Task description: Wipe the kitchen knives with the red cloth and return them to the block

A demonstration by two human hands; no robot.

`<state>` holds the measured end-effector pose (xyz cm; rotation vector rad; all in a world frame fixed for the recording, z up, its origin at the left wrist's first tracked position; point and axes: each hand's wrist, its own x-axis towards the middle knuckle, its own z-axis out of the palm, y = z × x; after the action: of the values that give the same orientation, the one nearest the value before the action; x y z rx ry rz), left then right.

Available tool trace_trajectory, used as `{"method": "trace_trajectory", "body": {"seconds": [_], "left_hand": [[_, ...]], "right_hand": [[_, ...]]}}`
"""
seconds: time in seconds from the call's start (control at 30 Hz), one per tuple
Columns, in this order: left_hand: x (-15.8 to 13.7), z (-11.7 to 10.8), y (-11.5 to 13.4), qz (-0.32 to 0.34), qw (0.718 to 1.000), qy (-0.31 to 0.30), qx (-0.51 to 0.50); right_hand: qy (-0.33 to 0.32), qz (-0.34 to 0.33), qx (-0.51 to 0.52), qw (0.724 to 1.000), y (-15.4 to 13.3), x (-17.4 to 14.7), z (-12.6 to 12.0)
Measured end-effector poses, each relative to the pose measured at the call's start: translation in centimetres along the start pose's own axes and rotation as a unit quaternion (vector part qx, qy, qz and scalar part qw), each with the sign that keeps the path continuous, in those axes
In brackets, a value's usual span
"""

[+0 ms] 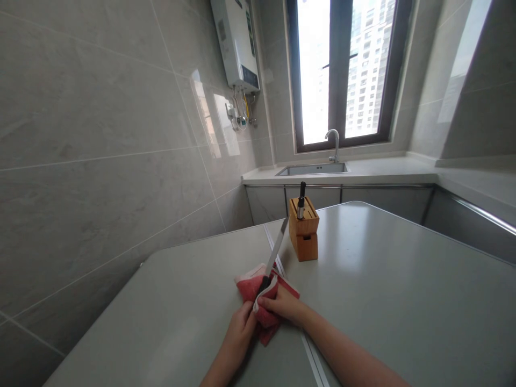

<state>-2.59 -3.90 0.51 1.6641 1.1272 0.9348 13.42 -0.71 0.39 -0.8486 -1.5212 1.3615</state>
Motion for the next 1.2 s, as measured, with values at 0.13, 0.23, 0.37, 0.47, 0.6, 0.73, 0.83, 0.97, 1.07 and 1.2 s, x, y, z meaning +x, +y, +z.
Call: {"method": "trace_trajectory", "body": {"seconds": [0.13, 0.23, 0.37, 0.47, 0.6, 0.73, 0.83, 0.97, 1.07, 1.2], "left_hand": [[-0.1, -0.8, 0.0, 0.052, 0.989, 0.028, 0.138], [-0.1, -0.8, 0.0, 0.052, 0.985, 0.049, 0.160], [0.2, -0.7, -0.1, 0.055, 0.988, 0.052, 0.138], [0.4, -0.7, -0.1, 0.055, 0.994, 0.037, 0.086], [0.5, -0.6, -0.3, -0.025, 0.999, 0.009, -0.031], [0.4, -1.1, -0.2, -0.120, 0.986, -0.061, -0.102], [0.1, -1.7, 0.2, -0.114, 0.975, -0.133, -0.139], [0.0, -1.8, 0.2, -0.097, 0.971, -0.146, -0.163], [0.3, -1.5, -0.4, -0.078, 0.979, -0.113, -0.153], [0.6, -1.2, -1.0, -0.014, 0.990, -0.081, -0.115]], "right_hand": [[0.007, 0.011, 0.003, 1.000, -0.4, -0.1, 0.3], [0.024, 0.008, 0.000, 1.000, -0.8, -0.2, 0.5], [0.038, 0.004, -0.005, 0.999, -1.4, -0.3, 0.8], [0.038, -0.008, -0.002, 0.999, -1.4, -0.3, 0.8], [0.041, 0.005, 0.024, 0.999, -1.2, -0.2, 0.8], [0.042, 0.015, 0.045, 0.998, -1.1, -0.2, 0.7], [0.025, 0.020, 0.058, 0.998, -1.2, -0.3, 0.7], [0.017, 0.028, 0.059, 0.998, -1.3, -0.3, 0.6], [0.027, 0.030, 0.050, 0.998, -1.4, -0.3, 0.5], [0.034, 0.024, 0.047, 0.998, -1.3, -0.2, 0.5]]}}
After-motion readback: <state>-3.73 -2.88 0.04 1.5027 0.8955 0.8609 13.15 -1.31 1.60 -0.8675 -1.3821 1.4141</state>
